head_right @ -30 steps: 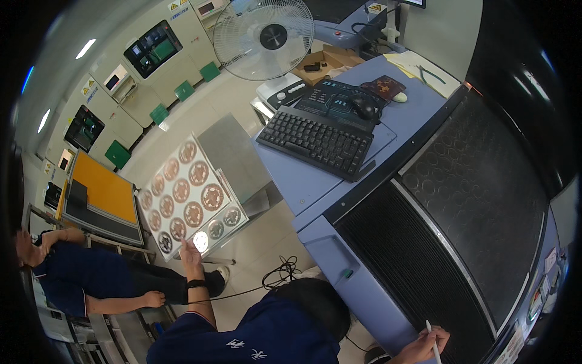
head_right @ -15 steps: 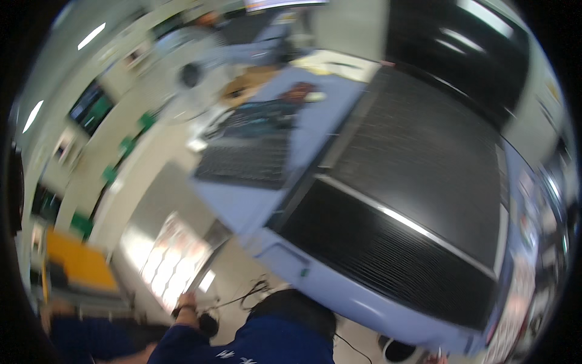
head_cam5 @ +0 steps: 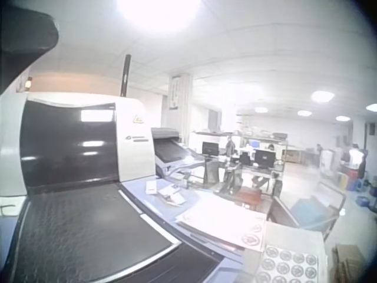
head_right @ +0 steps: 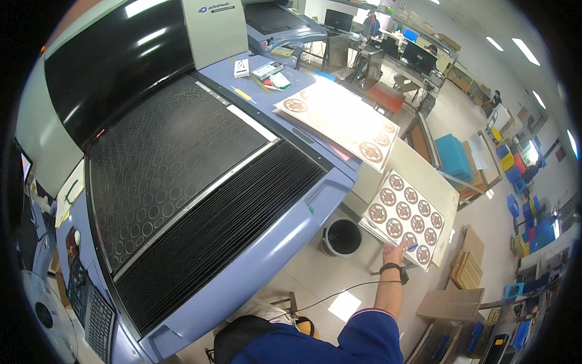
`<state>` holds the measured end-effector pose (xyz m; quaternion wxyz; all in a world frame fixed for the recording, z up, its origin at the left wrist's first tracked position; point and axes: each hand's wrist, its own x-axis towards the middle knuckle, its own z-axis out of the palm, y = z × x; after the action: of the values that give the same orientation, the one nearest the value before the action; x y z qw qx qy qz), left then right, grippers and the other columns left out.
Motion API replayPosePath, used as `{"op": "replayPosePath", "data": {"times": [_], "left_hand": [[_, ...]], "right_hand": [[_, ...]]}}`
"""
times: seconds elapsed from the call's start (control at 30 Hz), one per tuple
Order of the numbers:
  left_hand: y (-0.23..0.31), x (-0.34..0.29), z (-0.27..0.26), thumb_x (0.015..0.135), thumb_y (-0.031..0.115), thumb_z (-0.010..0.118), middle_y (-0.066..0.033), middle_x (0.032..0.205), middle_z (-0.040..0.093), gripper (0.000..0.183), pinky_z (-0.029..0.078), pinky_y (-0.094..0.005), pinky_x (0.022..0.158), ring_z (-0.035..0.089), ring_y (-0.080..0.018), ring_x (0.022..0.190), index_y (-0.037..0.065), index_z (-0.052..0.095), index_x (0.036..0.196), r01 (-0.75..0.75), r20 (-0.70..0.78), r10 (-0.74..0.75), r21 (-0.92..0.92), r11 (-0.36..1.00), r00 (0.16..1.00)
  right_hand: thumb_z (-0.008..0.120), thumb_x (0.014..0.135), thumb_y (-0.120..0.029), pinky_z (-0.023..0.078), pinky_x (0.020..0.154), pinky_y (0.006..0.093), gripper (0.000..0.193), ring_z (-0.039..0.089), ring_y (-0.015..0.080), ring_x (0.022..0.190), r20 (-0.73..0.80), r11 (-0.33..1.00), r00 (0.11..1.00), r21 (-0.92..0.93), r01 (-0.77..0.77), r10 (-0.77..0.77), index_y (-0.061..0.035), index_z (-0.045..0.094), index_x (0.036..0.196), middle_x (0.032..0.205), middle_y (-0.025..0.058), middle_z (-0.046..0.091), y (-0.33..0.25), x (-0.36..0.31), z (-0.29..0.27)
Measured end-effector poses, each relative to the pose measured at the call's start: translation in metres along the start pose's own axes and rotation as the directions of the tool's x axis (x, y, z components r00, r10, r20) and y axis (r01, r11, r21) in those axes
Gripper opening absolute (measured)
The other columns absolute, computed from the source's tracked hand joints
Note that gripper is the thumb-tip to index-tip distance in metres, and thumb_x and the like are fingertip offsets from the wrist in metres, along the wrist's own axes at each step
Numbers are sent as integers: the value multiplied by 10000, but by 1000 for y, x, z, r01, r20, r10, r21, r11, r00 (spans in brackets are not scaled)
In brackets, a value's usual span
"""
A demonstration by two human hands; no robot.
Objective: Inspecting and marking circular copper circuits on large PCB sheets using an optical inspection machine and a pen.
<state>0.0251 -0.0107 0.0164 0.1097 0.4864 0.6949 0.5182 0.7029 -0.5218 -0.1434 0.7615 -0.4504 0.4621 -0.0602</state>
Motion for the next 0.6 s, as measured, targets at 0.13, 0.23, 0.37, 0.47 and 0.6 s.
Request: {"op": "replayPosePath", "data": {"times": [0.13, 0.23, 0.37, 0.47, 0.6], "left_hand": [[34, 9, 21, 965, 279, 534, -138, 1089, 596, 301, 468, -341, 820, 560, -223, 987, 51, 557, 1161, -92, 60, 98, -100, 991, 993], [55, 12, 25, 968, 268, 536, -144, 1042, 603, 285, 478, -333, 782, 570, -223, 934, 34, 562, 1130, -157, 91, 177, -195, 968, 980], [76, 12, 29, 973, 254, 537, -152, 979, 613, 269, 491, -323, 731, 585, -223, 863, 13, 568, 1088, -193, 141, 247, -318, 928, 959], [88, 5, 37, 976, 243, 538, -158, 932, 621, 262, 501, -316, 692, 595, -223, 810, -4, 573, 1057, -164, 193, 265, -420, 892, 945], [101, 1, 30, 980, 229, 540, -166, 869, 631, 260, 514, -306, 641, 609, -224, 739, -26, 579, 1015, -160, 196, 299, -519, 840, 934]], "right_hand": [[657, 912, -461, 495, 497, 327, 531, 656, 267, 644, -121, 999, 992, 43, 31, -26, 36, 546, 1064, 840, 200, 690, 16, 22, -15], [608, 956, -367, 527, 545, 331, 441, 664, 263, 662, -56, 989, 987, -16, 150, -150, 47, 529, 1087, 825, 213, 685, 29, 3, -3], [568, 975, -296, 561, 600, 329, 380, 682, 288, 715, -52, 987, 989, 71, 145, -142, 36, 475, 1134, 937, 215, 680, 36, -10, -12], [585, 967, -337, 582, 688, 356, 411, 687, 274, 894, 43, 990, 996, 124, 70, -75, 15, 506, 1165, 1021, 185, 673, 44, -8, -64], [594, 970, -295, 571, 809, 369, 375, 661, 257, 1006, 194, 948, 979, 317, -3, -62, -10, 532, 1205, 1132, 149, 650, 46, -48, -66]]}}
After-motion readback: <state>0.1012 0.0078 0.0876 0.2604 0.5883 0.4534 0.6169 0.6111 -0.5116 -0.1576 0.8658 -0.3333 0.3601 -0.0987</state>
